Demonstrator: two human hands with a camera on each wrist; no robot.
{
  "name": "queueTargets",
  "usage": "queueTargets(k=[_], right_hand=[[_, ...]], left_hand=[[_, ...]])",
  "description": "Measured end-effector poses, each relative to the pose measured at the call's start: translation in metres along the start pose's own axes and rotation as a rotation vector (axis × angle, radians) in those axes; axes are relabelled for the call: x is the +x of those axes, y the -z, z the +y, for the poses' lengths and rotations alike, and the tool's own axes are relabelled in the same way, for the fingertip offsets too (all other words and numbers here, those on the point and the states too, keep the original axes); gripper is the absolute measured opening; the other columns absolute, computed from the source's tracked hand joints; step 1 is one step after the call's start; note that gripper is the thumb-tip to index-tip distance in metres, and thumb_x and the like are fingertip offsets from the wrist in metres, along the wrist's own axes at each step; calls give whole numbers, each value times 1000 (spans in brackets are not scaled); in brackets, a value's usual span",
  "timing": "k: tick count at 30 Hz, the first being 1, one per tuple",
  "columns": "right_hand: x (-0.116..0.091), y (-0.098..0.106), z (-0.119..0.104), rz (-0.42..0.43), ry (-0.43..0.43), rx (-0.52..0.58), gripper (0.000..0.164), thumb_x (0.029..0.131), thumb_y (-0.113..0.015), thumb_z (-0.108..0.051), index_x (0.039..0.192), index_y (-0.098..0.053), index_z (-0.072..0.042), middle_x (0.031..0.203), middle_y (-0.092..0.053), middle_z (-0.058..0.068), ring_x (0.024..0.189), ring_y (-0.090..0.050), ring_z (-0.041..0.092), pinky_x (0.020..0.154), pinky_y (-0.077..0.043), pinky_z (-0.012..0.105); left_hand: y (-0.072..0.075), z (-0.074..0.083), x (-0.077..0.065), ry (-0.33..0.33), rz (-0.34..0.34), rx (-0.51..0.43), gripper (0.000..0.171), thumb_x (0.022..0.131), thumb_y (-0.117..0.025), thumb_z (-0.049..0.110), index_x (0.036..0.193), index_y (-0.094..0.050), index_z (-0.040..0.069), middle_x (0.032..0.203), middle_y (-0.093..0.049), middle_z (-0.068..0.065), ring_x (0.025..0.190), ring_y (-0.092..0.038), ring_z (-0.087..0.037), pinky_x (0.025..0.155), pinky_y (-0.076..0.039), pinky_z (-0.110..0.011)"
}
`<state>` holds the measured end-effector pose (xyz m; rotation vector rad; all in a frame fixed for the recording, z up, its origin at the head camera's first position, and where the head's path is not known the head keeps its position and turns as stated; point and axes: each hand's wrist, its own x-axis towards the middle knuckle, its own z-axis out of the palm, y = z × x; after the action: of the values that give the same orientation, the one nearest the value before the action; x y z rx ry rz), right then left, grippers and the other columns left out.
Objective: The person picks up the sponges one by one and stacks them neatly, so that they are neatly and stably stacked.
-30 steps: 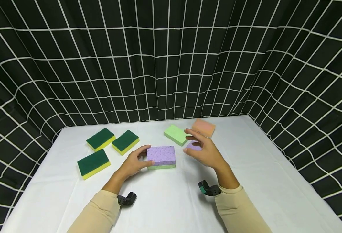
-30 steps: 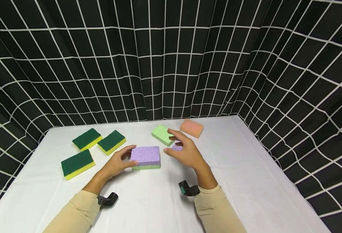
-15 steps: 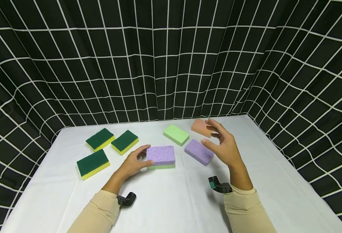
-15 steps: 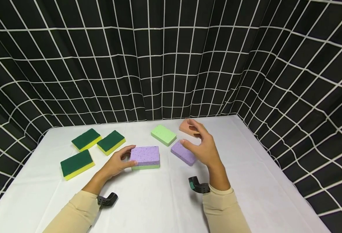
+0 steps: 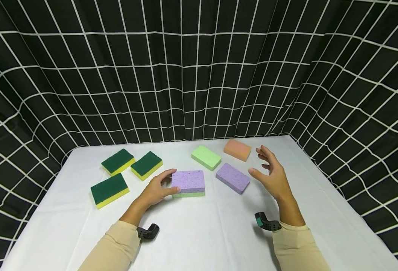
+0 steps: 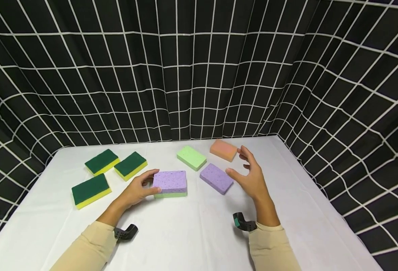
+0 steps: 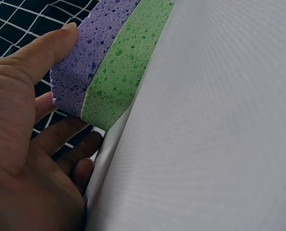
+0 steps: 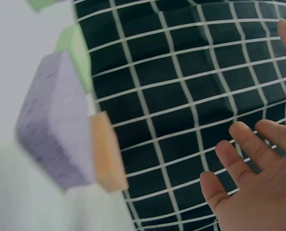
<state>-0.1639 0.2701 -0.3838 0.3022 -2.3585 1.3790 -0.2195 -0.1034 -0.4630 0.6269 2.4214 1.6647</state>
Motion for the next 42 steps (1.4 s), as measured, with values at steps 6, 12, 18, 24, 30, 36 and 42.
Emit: queueTargets(k=[6,12,18,24,30,36,42], right_hand=[[-9,-1,26,-33,-41,-7,82,86,-74,-14,152,-26,-6,144,-42,13,130,-37,31,96,-34,46],[-18,-8,44,-60,-96,25,83,85,-73,-14,151,-24,-2,144,-41,19,130,-36,35,97,-32,52],[-23,-15,60,-92,-129,18,82,87,-71,-12,150,-21,3,144,-39,24,130,-35,39,97,-32,56],[-24,-22,69,-118,-182,69,82,86,-71,-11,149,-21,5,144,-37,27,132,-32,43,101,-28,59],[-26,-27,70,-156,-243,56,84,87,-73,-18,151,-22,1,145,-38,23,134,-31,40,107,-25,56],[-25,-27,72,-193,-282,-8,87,84,-76,-25,149,-25,4,142,-41,24,134,-32,42,108,-23,55],[-24,-28,75,-232,-326,-34,92,83,-77,-29,148,-23,7,144,-39,26,136,-29,41,110,-23,50]], left_hand=[[-3,-17,4,-2,6,2,71,81,-80,17,142,-45,4,127,-56,-12,116,-50,-29,102,-33,-52],[-6,-19,5,12,7,-12,73,80,-81,20,142,-47,6,124,-58,-8,115,-51,-26,103,-33,-50],[-7,-17,4,29,7,3,74,79,-82,21,142,-47,6,124,-58,-6,115,-51,-24,102,-34,-48],[-4,-16,3,16,12,13,74,79,-82,22,142,-47,6,124,-58,-7,115,-51,-25,101,-35,-48],[0,-15,4,29,6,16,74,79,-82,21,142,-47,8,125,-57,-7,115,-50,-24,103,-34,-46],[0,-15,4,13,7,10,73,80,-81,21,142,-46,6,126,-57,-8,115,-50,-25,103,-34,-48],[-1,-15,4,24,10,3,73,80,-81,20,142,-46,7,125,-56,-9,115,-50,-25,103,-33,-48]])
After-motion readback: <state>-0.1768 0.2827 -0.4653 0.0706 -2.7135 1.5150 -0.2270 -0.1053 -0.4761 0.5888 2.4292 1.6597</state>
